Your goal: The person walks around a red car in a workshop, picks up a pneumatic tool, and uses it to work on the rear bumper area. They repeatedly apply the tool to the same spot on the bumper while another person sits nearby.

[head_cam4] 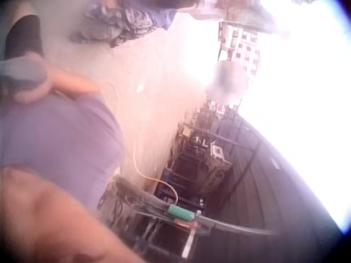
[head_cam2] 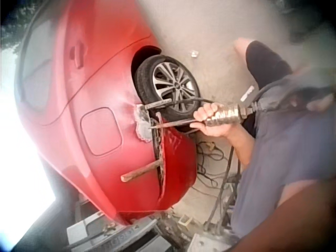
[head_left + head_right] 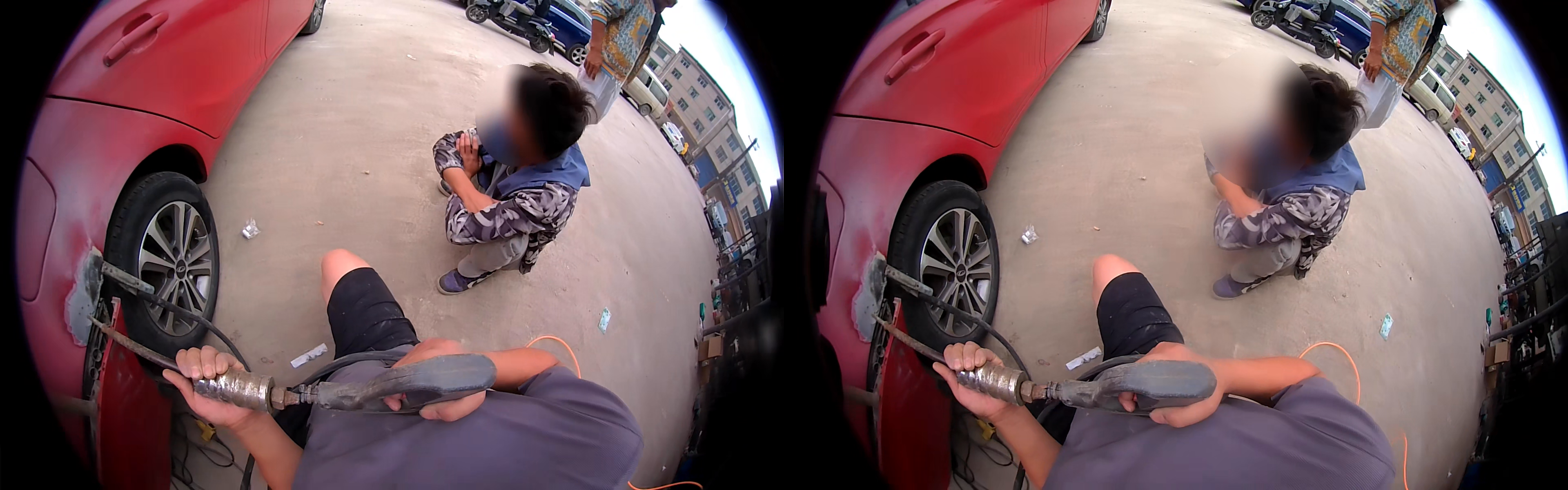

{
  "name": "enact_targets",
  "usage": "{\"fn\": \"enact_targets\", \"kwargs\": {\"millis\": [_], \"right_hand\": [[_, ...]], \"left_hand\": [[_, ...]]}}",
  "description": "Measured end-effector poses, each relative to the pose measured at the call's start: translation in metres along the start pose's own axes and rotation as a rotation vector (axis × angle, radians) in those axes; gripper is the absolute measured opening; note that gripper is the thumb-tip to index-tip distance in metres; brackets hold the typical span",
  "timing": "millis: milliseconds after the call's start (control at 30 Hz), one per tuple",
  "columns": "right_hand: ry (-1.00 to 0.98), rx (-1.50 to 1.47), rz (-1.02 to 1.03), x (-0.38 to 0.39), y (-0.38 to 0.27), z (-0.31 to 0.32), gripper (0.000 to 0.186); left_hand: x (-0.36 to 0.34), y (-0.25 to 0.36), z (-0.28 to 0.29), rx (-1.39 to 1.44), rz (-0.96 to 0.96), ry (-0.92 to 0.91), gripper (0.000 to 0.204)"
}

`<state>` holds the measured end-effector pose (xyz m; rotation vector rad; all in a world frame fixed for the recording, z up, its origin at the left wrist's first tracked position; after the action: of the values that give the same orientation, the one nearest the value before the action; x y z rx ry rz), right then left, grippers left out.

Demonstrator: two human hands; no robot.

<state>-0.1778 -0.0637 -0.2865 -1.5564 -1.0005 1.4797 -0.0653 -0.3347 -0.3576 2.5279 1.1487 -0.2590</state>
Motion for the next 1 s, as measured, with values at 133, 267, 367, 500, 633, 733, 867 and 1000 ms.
{"fn": "enact_targets", "kwargs": {"millis": [133,267,367,500,633,733,867,1000], "right_hand": [[-0.077,0.135,0.156,0.002,-0.008,-0.005,0.032],[-0.07,0.02,0.233,-0.003,-0.014,-0.008,0.031],[-0.061,-0.022,0.324,0.003,-0.015,-0.007,0.034],[-0.078,-0.213,0.339,0.005,0.0,-0.001,0.045],[-0.001,-0.037,0.047,0.002,-0.005,0.005,0.055],[0.141,-0.275,0.136,0.017,0.025,0.012,0.056],[0.11,-0.08,-0.094,0.012,0.014,0.011,0.054],[0.27,-0.315,0.022,0.031,0.023,0.015,0.062]], "left_hand": [[0.001,0.0,-0.002,0.094,0.002,-0.003,0.042],[-0.005,0.009,-0.008,0.06,0.012,-0.026,0.047],[-0.019,0.025,0.004,0.094,-0.007,0.039,0.051],[0.003,0.004,-0.013,0.105,-0.034,0.074,0.048],[0.002,0.003,-0.025,0.081,0.005,0.059,0.043],[-0.001,0.005,-0.015,0.067,0.003,0.112,0.048],[-0.009,0.028,0.0,0.117,-0.037,0.163,0.052],[0.01,0.003,-0.005,0.073,-0.04,0.303,0.046]]}}
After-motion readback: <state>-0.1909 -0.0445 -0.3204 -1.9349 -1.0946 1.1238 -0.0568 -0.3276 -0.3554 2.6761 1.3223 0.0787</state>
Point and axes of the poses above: each hand's wrist, its own x-axis away from the middle knuckle, its own z-axis out of the back of the hand, y = z × x, the point moved 10 cm from there along -x, towards the middle knuckle, and after that the axes turned 4 degrees about -y, right-handed, at the moved point
